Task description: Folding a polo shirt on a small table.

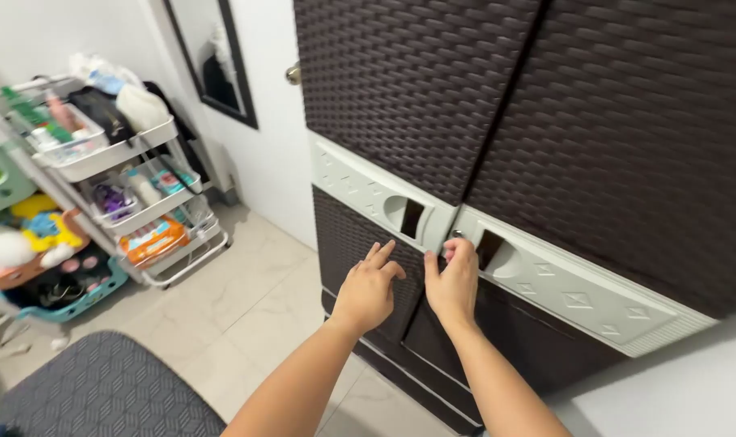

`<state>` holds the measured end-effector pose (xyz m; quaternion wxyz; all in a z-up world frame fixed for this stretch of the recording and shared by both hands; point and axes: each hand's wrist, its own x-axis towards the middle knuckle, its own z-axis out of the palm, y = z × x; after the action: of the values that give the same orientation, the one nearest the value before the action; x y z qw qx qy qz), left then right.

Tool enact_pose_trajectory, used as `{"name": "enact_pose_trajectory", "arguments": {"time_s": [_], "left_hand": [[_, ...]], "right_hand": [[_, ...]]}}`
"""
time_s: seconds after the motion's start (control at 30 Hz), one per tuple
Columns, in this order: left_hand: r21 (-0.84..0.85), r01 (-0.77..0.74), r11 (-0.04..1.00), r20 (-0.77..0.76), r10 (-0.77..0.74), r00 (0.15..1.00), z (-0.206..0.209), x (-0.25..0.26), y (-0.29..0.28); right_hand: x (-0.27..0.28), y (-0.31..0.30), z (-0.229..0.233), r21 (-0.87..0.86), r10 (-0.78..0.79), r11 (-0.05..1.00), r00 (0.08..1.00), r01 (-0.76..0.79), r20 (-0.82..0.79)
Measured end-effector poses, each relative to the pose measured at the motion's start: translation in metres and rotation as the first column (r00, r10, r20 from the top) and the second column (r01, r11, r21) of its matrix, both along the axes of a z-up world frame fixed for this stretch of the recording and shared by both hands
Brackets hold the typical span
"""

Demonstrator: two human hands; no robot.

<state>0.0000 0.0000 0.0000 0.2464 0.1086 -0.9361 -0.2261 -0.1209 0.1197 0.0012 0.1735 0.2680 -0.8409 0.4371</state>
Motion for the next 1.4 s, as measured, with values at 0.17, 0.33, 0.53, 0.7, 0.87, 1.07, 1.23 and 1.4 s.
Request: {"name": "enact_pose_trajectory", "arguments": {"time_s": [0.17, 0.33, 0.53, 0.7, 0.87, 1.07, 1.23, 1.4], "left_hand": [[-0.003, -0.147, 0.989, 0.001, 0.147, 0.989, -0.001, 0.061, -0.018], [-0.051, -0.404, 0.913, -0.056, 0.401, 0.914, -0.001, 0.169, -0.040], [-0.078, -0.698, 0.712, -0.047, 0.697, 0.716, 0.003, 0.320, -0.035], [-0.075, -0.843, 0.532, -0.110, 0.836, 0.538, 0.009, 0.430, 0.006], [-0.100, -0.928, 0.358, -0.116, 0.922, 0.368, -0.006, 0.538, 0.053], [-0.162, -0.986, 0.039, 0.193, 0.981, 0.007, -0.075, 0.703, 0.137], [-0.336, -0.939, -0.067, 0.334, 0.924, -0.185, -0.086, 0.798, 0.165], [-0.330, -0.924, -0.192, 0.342, 0.888, -0.307, -0.085, 0.855, 0.170]], "right_hand": [[0.046, -0.051, -0.027, -0.093, 0.357, 0.928, 0.933, -0.361, -0.057], [0.130, -0.109, -0.036, -0.097, 0.635, 0.766, 0.771, -0.636, -0.042], [0.249, -0.154, -0.040, -0.118, 0.854, 0.520, 0.516, -0.846, 0.063], [0.344, -0.151, -0.039, -0.035, 0.935, 0.350, 0.347, -0.936, 0.067], [0.404, -0.141, -0.050, 0.147, 0.964, 0.257, 0.264, -0.955, 0.032], [0.399, -0.136, -0.140, 0.445, 0.965, 0.228, 0.261, -0.866, 0.014], [0.390, -0.106, -0.141, 0.332, 0.876, 0.450, 0.481, -0.829, 0.013], [0.379, -0.085, -0.144, 0.519, 0.750, 0.612, 0.647, -0.597, -0.139]]}}
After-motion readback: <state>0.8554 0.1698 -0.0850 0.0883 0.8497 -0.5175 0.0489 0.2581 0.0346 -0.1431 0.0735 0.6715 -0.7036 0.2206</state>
